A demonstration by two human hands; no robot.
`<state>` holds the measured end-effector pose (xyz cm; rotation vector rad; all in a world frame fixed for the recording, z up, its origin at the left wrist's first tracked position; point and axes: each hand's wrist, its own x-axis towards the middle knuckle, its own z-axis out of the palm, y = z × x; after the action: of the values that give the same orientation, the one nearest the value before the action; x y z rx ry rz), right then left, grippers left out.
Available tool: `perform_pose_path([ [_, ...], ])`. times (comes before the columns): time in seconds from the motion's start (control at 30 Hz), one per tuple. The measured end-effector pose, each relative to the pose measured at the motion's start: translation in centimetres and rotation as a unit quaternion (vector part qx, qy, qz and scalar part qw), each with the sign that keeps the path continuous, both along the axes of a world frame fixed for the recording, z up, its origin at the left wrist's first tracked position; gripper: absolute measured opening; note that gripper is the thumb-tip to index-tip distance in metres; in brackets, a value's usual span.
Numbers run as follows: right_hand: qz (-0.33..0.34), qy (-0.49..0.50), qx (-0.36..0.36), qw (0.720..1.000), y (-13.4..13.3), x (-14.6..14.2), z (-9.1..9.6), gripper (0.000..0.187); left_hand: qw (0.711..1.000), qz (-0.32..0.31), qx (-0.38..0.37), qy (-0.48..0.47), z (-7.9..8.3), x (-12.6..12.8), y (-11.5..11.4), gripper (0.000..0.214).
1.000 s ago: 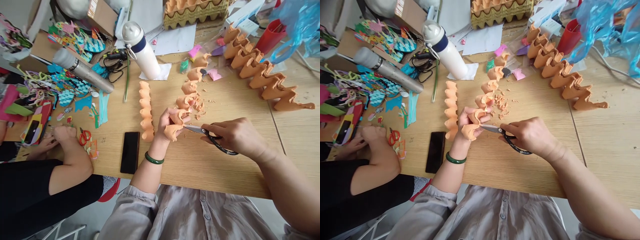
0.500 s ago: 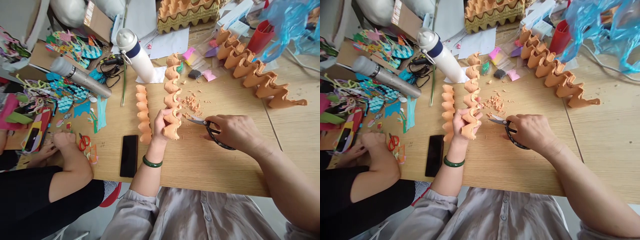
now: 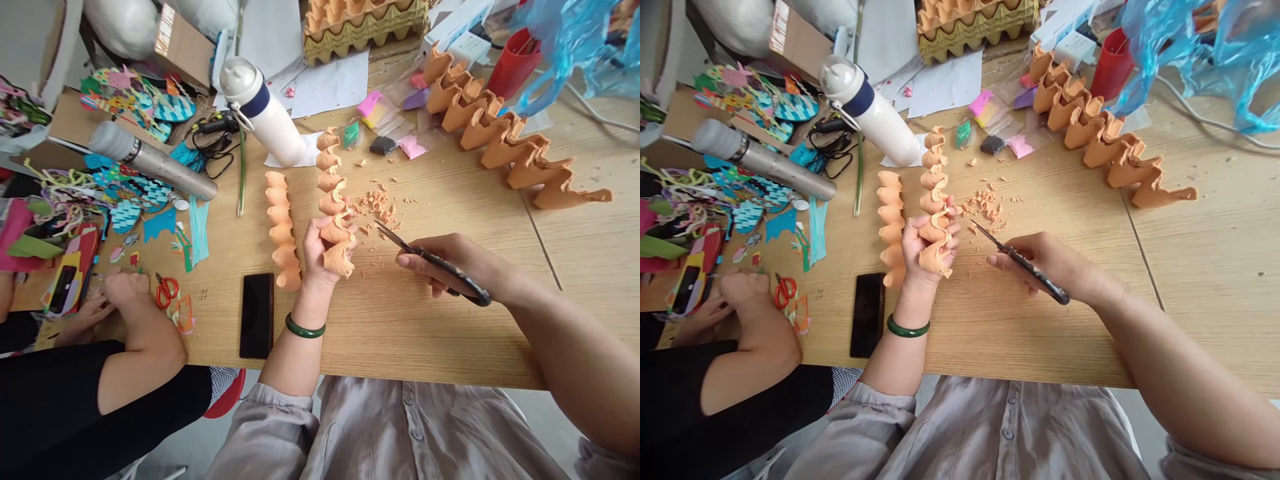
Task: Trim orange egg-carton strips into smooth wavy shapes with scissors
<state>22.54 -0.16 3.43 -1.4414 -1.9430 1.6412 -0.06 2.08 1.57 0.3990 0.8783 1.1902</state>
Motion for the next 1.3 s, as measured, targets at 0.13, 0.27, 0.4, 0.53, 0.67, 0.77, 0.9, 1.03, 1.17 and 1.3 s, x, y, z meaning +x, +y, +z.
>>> perform_pose_path([
  [0.13,0.005,0.178,-0.25,0.952,-0.3,-0.5,0.7,0.067,0.999,0.03,0.031,0.022,-0.1,0.4,-0.3,0.043],
  [0.27,0.023,0.254,-0.311,0.916,-0.7,-1.1,0.7,0.072,0.99,0.076,0.082,0.08,0.0,0.8,-0.8,0.041],
  [0.4,0.024,0.291,-0.319,0.902,-0.9,-1.5,0.2,0.071,0.979,0.095,0.15,0.101,-0.2,1.3,-1.2,0.031],
  [0.53,0.01,0.304,-0.312,0.9,-1.0,-1.8,-0.5,0.074,0.966,0.097,0.188,0.146,-0.9,1.8,-1.4,0.032],
  [0.67,0.01,0.316,-0.316,0.895,-1.1,-2.1,-0.9,0.07,0.971,0.099,0.181,0.123,-1.3,2.0,-1.5,0.032],
  [0.77,0.005,0.331,-0.32,0.888,-1.1,-2.3,-1.0,0.069,0.978,0.107,0.161,0.077,-1.3,2.2,-1.5,0.029],
  [0.9,0.004,0.327,-0.299,0.896,-1.2,-2.4,-1.0,0.065,0.982,0.098,0.141,0.082,-1.4,2.3,-1.5,0.033],
  [1.03,-0.008,0.311,-0.261,0.914,-1.4,-2.2,-0.6,0.058,0.981,0.094,0.132,0.111,-1.6,2.5,-1.6,0.033],
  [1.17,-0.03,0.267,-0.226,0.936,-1.8,-2.1,-0.4,0.057,0.973,0.116,0.143,0.139,-1.7,2.8,-1.6,0.031],
  [1.3,-0.054,0.206,-0.183,0.96,-1.9,-2.3,-0.8,0.06,0.97,0.13,0.151,0.141,-1.7,3.0,-1.6,0.029],
])
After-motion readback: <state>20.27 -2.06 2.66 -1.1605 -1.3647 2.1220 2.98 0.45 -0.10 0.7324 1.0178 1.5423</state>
